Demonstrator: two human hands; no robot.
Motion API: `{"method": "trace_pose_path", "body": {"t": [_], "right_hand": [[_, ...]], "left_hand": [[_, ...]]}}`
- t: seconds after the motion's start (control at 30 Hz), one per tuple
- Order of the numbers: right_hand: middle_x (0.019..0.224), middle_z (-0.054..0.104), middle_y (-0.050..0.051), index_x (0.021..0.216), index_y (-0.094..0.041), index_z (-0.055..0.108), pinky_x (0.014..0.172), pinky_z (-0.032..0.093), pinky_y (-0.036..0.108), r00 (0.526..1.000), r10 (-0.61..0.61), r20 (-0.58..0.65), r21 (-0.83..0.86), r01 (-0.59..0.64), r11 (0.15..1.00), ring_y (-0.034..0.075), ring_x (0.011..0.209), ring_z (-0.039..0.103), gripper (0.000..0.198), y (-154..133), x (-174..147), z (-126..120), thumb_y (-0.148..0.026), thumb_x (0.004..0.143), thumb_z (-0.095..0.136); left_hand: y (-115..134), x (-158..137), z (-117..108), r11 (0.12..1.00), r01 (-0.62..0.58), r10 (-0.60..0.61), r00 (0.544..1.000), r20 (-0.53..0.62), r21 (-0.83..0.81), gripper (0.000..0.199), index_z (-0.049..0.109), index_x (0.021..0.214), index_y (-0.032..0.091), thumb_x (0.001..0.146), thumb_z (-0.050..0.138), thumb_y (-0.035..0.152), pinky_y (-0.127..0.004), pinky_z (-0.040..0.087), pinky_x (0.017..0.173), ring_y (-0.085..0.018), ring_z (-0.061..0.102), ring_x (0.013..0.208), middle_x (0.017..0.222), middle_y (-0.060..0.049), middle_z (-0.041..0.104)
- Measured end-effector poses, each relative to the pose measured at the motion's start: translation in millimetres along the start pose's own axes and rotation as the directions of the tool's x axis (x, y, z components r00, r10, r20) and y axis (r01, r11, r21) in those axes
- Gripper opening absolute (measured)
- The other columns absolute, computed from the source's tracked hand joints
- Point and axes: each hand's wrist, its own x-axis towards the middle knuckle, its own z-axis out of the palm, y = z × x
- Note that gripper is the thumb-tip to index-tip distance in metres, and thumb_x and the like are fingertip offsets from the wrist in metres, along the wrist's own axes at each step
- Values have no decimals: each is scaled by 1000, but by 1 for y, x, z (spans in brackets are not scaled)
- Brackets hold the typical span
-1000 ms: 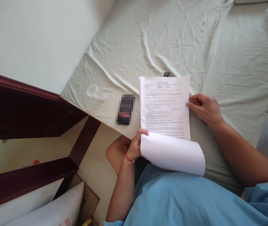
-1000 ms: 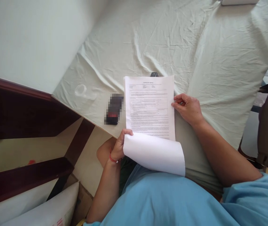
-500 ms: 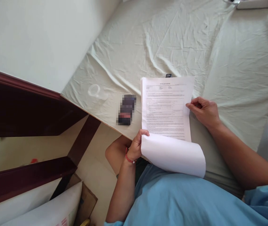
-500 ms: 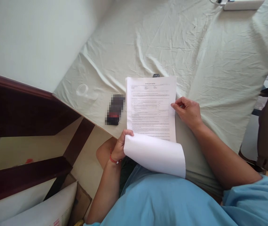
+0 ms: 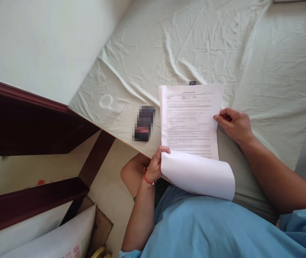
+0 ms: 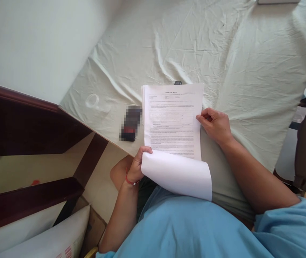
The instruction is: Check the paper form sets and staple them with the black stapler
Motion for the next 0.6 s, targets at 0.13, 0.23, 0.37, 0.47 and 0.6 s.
{"method": "trace_pose_path", "body": {"t": [0.13,0.23,0.37,0.47,0.6], "right_hand": [[67,67,1,78,-25,69,64,45,35,1000,4,8,-1,-4,1000,18,61,59,14,0,0,0,-36,83,75],[67,66,1,77,-25,69,63,44,35,1000,14,10,5,-14,1000,18,60,58,15,0,0,0,-37,83,75],[66,66,0,77,-25,68,63,45,35,1000,19,7,17,-20,1000,18,60,58,15,-2,-1,0,-37,83,75],[66,65,0,77,-25,69,65,46,36,1000,25,10,10,-25,1000,19,61,58,13,-3,-1,-1,-35,83,74],[64,64,0,77,-24,69,66,45,36,999,41,12,-14,-41,999,19,61,58,14,-3,-1,-1,-36,84,73]], "left_hand": [[0,0,0,1000,4,-4,1000,1,-9,23,55,102,24,88,72,31,-23,38,67,-12,42,72,85,4,51],[-1,0,1,1000,-3,3,1000,-4,-27,24,56,103,24,88,73,30,-23,38,68,-12,42,73,85,4,51],[-2,-1,1,1000,-13,13,1000,-4,-29,27,56,103,24,87,75,33,-24,39,69,-12,43,73,86,3,52],[-2,-1,1,1000,-6,5,1000,-6,-21,29,55,104,24,87,76,36,-24,39,69,-13,45,75,89,3,53],[-2,-1,1,999,5,-5,1000,-1,-38,30,55,104,24,88,76,38,-24,39,69,-13,45,74,87,3,53]]}}
